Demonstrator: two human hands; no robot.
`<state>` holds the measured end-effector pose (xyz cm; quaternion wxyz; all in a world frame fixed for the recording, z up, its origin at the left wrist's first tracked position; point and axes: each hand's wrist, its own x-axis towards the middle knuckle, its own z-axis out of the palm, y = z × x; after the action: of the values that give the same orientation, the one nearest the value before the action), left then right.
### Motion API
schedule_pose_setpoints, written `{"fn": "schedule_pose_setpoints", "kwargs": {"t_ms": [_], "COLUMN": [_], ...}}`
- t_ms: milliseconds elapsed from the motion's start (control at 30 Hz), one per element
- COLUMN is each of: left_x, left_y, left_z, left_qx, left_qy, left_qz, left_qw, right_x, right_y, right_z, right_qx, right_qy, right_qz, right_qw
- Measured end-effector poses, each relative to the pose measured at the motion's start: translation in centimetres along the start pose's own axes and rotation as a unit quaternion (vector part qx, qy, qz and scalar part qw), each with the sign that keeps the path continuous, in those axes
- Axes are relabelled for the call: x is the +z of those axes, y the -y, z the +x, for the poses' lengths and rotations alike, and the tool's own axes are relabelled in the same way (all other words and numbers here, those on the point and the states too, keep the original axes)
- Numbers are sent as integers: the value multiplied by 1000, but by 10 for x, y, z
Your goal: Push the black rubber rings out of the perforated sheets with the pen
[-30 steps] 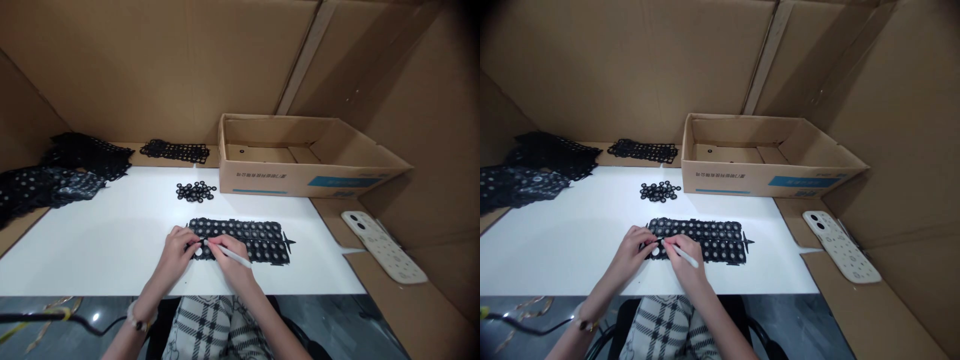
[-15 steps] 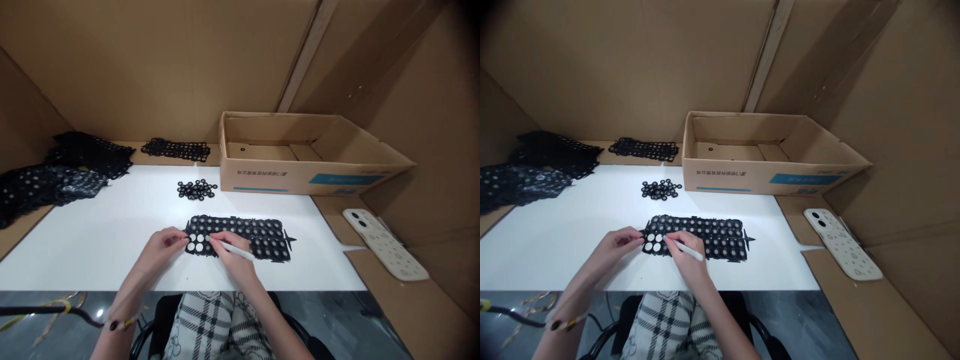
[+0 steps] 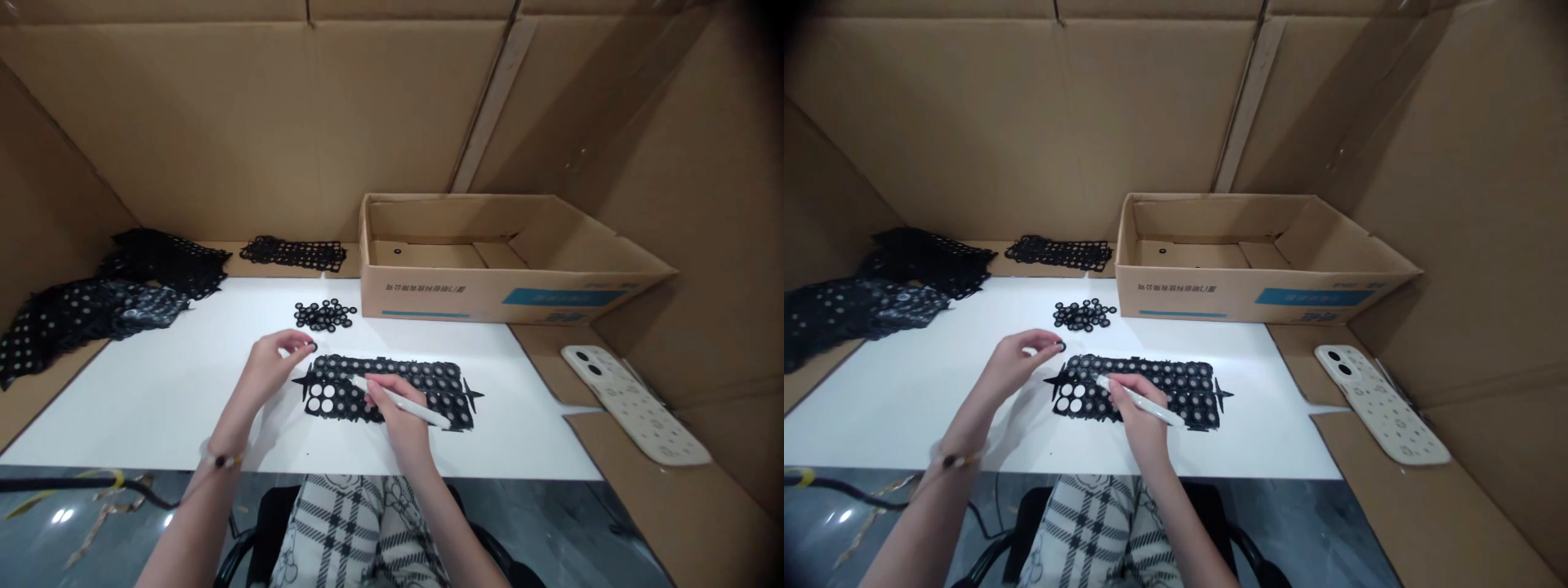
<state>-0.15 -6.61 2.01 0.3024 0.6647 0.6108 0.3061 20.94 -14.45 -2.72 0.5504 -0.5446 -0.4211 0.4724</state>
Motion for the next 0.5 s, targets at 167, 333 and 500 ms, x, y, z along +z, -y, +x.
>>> {"fn": "schedule_pose_setpoints", "kwargs": {"t_ms": [167, 333, 500], "left_x": [9, 15, -1], "left_y": [4, 11, 18], "left_z": [72, 98, 88], "left_qx": [52, 69, 53], "left_qy": [-7, -26, -43], "left_qz": [137, 162, 154], "left_qw": [989, 984, 986], "right_x": [-1, -1, -9], "right_y": [0, -5, 6], "right_z": [1, 0, 8], "right_qx": [-11, -10, -25], "right_qy": [0, 2, 30], "right_qz": [-3, -1, -8], "right_qw": [1000, 1000, 999]}}
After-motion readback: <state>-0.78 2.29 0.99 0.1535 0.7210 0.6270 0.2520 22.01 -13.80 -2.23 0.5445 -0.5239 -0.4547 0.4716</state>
